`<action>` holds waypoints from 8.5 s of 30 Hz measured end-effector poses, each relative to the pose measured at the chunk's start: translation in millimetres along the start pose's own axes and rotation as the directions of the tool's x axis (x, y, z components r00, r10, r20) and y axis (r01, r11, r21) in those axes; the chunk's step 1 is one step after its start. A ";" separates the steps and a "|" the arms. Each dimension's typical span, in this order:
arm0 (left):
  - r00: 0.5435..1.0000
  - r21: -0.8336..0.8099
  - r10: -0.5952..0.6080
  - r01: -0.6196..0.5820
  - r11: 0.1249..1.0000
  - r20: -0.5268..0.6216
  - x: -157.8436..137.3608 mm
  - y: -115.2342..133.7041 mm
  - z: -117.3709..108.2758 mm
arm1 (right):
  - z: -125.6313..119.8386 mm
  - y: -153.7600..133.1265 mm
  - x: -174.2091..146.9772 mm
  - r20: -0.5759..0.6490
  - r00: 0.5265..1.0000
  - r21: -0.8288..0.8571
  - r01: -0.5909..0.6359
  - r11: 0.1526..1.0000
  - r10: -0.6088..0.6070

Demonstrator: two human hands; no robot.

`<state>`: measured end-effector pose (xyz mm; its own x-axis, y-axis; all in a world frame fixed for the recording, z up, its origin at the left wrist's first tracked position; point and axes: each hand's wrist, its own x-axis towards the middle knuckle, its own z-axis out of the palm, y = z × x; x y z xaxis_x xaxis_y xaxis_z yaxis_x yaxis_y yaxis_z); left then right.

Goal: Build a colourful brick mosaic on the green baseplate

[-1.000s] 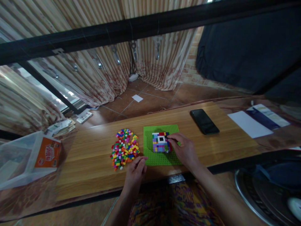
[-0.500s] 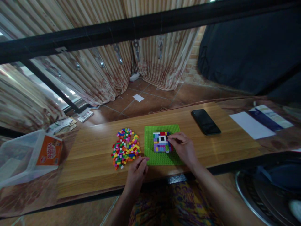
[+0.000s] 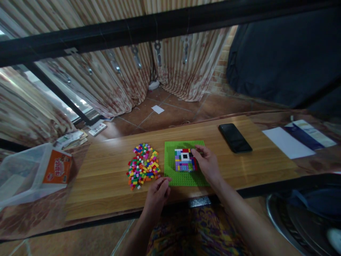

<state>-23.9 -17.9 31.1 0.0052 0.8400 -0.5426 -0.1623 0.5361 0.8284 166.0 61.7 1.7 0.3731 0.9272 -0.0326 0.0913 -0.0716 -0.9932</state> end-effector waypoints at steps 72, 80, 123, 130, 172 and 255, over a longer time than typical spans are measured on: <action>0.742 -0.128 -0.362 0.512 0.849 0.565 -27.8 -76.2 47.8 | -30.6 -6.5 -27.0 0.124 0.963 -0.350 0.269 0.898 -0.240; 0.758 -0.115 -0.374 0.504 0.856 0.533 -22.4 -76.2 42.2 | -13.5 3.8 -16.2 -0.002 0.999 0.071 0.045 0.996 -0.045; 0.876 -0.653 -0.110 0.429 0.624 0.470 -22.0 -9.9 38.6 | -39.2 -37.4 -88.9 0.601 0.762 -0.348 0.523 0.778 -0.243; 0.863 -0.685 -0.077 0.447 0.575 0.498 -18.0 -15.8 39.6 | -27.4 -35.2 -92.4 0.585 0.730 -0.394 0.637 0.662 -0.354; 0.796 -0.422 -0.308 0.554 0.718 0.521 -28.9 -53.7 47.4 | -13.8 3.6 -5.8 0.122 0.982 0.025 0.140 0.990 -0.142; 0.772 -0.419 -0.334 0.592 0.689 0.541 -26.3 -58.8 41.2 | -14.0 -5.9 -9.6 0.059 0.993 -0.205 0.114 0.972 -0.104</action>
<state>26.1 -68.0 2.4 0.5917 0.5145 -0.6206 -0.5221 0.8312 0.1914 174.7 48.1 9.4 0.3067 0.9496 0.0647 0.3210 -0.0392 -0.9463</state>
